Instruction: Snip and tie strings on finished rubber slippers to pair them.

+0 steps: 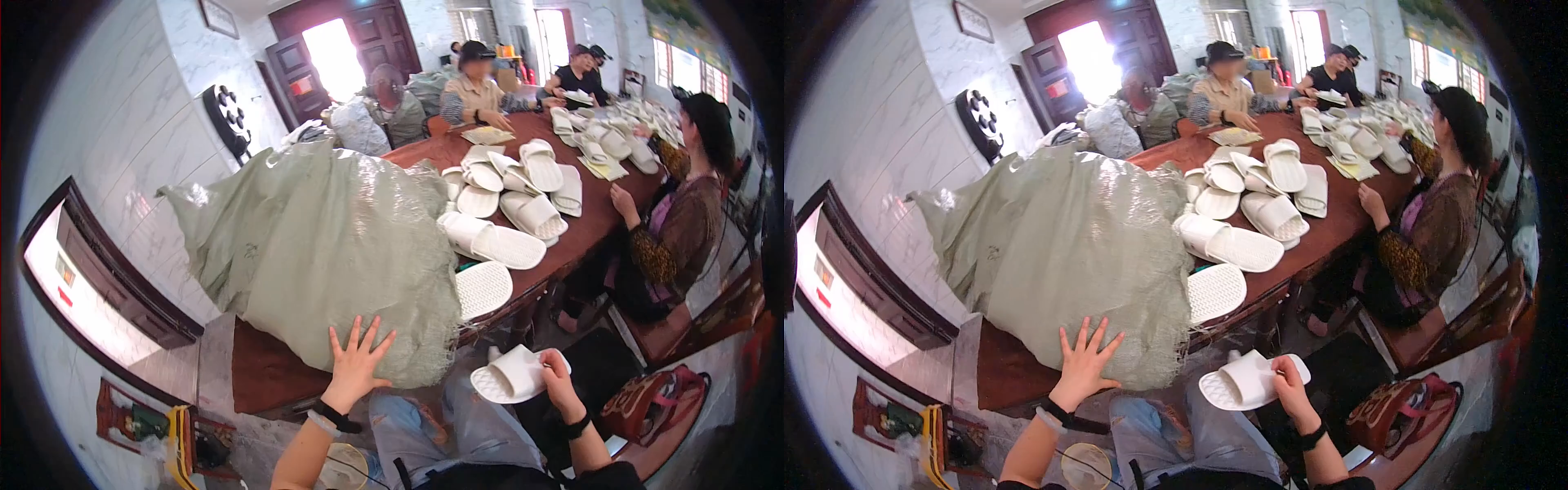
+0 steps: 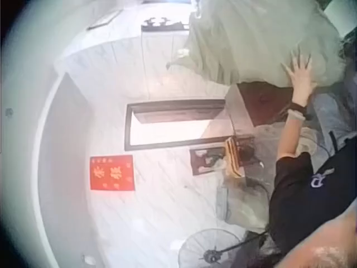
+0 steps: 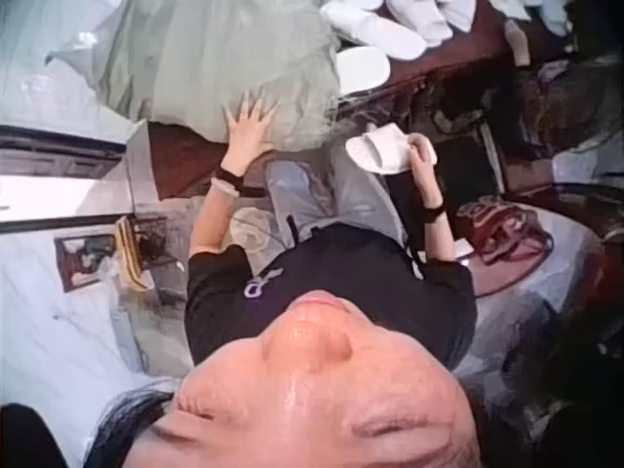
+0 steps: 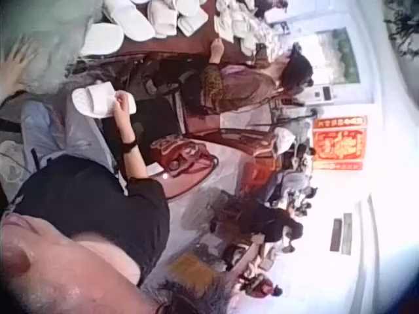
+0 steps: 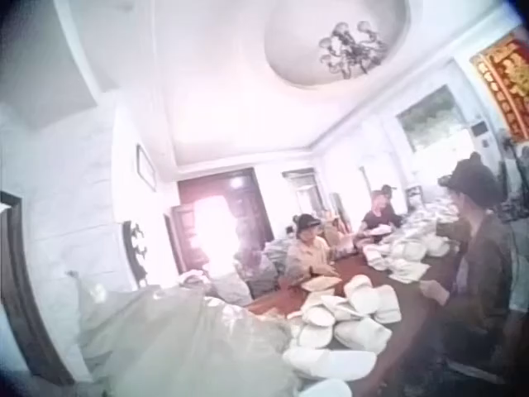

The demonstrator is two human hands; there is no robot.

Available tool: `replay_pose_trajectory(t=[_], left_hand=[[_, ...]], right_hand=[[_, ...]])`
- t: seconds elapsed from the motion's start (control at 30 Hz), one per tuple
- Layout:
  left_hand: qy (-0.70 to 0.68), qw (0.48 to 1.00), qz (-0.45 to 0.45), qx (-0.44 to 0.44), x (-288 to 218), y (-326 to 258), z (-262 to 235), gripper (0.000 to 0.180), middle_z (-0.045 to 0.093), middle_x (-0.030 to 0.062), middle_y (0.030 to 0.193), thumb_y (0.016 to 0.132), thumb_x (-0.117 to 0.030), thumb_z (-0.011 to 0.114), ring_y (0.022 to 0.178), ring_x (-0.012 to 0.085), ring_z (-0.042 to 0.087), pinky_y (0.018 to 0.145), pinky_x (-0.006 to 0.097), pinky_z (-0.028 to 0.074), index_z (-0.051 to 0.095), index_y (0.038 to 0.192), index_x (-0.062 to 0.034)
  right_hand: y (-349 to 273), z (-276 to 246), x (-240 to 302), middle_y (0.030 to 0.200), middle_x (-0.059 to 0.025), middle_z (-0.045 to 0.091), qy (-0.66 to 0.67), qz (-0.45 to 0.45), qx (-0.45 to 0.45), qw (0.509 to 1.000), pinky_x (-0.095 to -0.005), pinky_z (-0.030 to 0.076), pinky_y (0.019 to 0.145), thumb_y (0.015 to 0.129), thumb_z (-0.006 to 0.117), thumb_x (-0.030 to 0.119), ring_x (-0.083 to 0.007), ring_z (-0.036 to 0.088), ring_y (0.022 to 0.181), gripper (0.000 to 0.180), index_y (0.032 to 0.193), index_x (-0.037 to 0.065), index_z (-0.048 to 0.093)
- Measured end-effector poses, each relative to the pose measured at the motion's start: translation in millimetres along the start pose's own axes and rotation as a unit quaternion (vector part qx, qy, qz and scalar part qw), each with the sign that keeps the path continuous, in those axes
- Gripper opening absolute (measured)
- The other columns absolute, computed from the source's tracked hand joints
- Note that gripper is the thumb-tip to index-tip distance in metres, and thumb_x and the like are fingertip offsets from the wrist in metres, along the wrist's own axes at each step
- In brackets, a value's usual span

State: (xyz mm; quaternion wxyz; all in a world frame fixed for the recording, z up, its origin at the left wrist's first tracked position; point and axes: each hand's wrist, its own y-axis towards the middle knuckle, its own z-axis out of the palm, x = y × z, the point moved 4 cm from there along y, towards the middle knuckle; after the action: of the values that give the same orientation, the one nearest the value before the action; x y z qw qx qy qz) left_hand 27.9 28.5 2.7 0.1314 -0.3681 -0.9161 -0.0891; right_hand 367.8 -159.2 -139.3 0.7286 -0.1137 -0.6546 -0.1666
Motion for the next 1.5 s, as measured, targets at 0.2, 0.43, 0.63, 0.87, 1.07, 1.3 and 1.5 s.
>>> replay_pose_trajectory(t=[0.2, 0.43, 0.63, 0.87, 1.07, 1.3, 1.5], left_hand=[[-0.06, 0.996, 0.024, -0.06, 39, 12, 4, 0.092, 0.021, 0.0072, 0.149, 0.048, -0.062, 0.074, 0.138, 0.0358, 0.012, 0.102, 0.069, 0.006, 0.051, 0.127, -0.0222], [0.013, 0.984, -0.07, -0.164, 128, 77, 4, 0.09, 0.027, 0.0018, 0.147, 0.047, -0.058, 0.076, 0.137, 0.0313, 0.016, 0.101, 0.067, 0.013, 0.054, 0.121, -0.0121], [0.031, 0.961, -0.141, -0.235, 157, 128, 21, 0.089, 0.027, 0.0007, 0.146, 0.044, -0.058, 0.079, 0.135, 0.03, 0.02, 0.098, 0.066, 0.017, 0.052, 0.114, -0.0104], [0.006, 0.962, -0.185, -0.203, 178, 186, 17, 0.095, 0.026, -0.001, 0.146, 0.044, -0.061, 0.078, 0.133, 0.0307, 0.023, 0.099, 0.067, 0.018, 0.049, 0.119, -0.0111], [-0.043, 0.967, -0.156, -0.195, 155, 185, 29, 0.102, 0.015, 0.0037, 0.151, 0.046, -0.059, 0.079, 0.137, 0.0347, 0.011, 0.101, 0.069, 0.01, 0.044, 0.126, -0.0074], [-0.002, 0.986, -0.082, -0.147, 123, 143, 30, 0.102, 0.01, 0.0087, 0.152, 0.05, -0.056, 0.078, 0.139, 0.0376, 0.004, 0.102, 0.067, 0.014, 0.04, 0.132, -0.0086], [-0.024, 0.991, -0.039, -0.122, 108, 111, 47, 0.098, 0.012, 0.0099, 0.152, 0.056, -0.044, 0.081, 0.139, 0.0367, 0.005, 0.105, 0.064, 0.015, 0.035, 0.138, -0.0137]], right_hand=[[-20, 15, 35, 0.09, 0.0002, 0.047, 0.193, -0.041, -0.05, 0.979, -0.0198, 0.039, 0.07, 0.07, 0.039, -0.002, -0.0088, 0.047, 0.08, 0.029, 0.097, 0.008, 0.045], [-37, 2, 49, 0.09, -0.0013, 0.046, 0.15, -0.03, -0.065, 0.986, -0.0209, 0.039, 0.076, 0.067, 0.039, -0.005, -0.0114, 0.047, 0.085, 0.034, 0.098, 0.008, 0.044], [-65, -13, 62, 0.093, -0.0012, 0.045, 0.109, -0.035, -0.112, 0.987, -0.0215, 0.037, 0.083, 0.069, 0.041, -0.003, -0.0114, 0.046, 0.091, 0.035, 0.102, 0.007, 0.043], [-110, -32, 103, 0.094, -0.0043, 0.047, 0.113, -0.079, -0.189, 0.972, -0.0244, 0.036, 0.087, 0.068, 0.041, 0.0, -0.0133, 0.046, 0.092, 0.035, 0.103, 0.005, 0.043], [-138, 29, 153, 0.089, -0.0054, 0.053, 0.17, -0.103, -0.226, 0.954, -0.0233, 0.045, 0.076, 0.074, 0.049, 0.006, -0.014, 0.054, 0.084, 0.027, 0.1, 0.008, 0.041], [-108, 70, 219, 0.098, -0.0151, 0.06, 0.302, -0.175, -0.104, 0.931, -0.0312, 0.057, 0.066, 0.085, 0.047, 0.007, -0.0267, 0.062, 0.091, 0.013, 0.096, 0.009, 0.04], [-69, 87, 263, 0.138, -0.0171, 0.035, 0.328, -0.295, 0.027, 0.897, -0.0555, 0.033, 0.099, 0.095, 0.042, 0.034, -0.0361, 0.036, 0.125, 0.047, 0.132, 0.007, 0.035]])
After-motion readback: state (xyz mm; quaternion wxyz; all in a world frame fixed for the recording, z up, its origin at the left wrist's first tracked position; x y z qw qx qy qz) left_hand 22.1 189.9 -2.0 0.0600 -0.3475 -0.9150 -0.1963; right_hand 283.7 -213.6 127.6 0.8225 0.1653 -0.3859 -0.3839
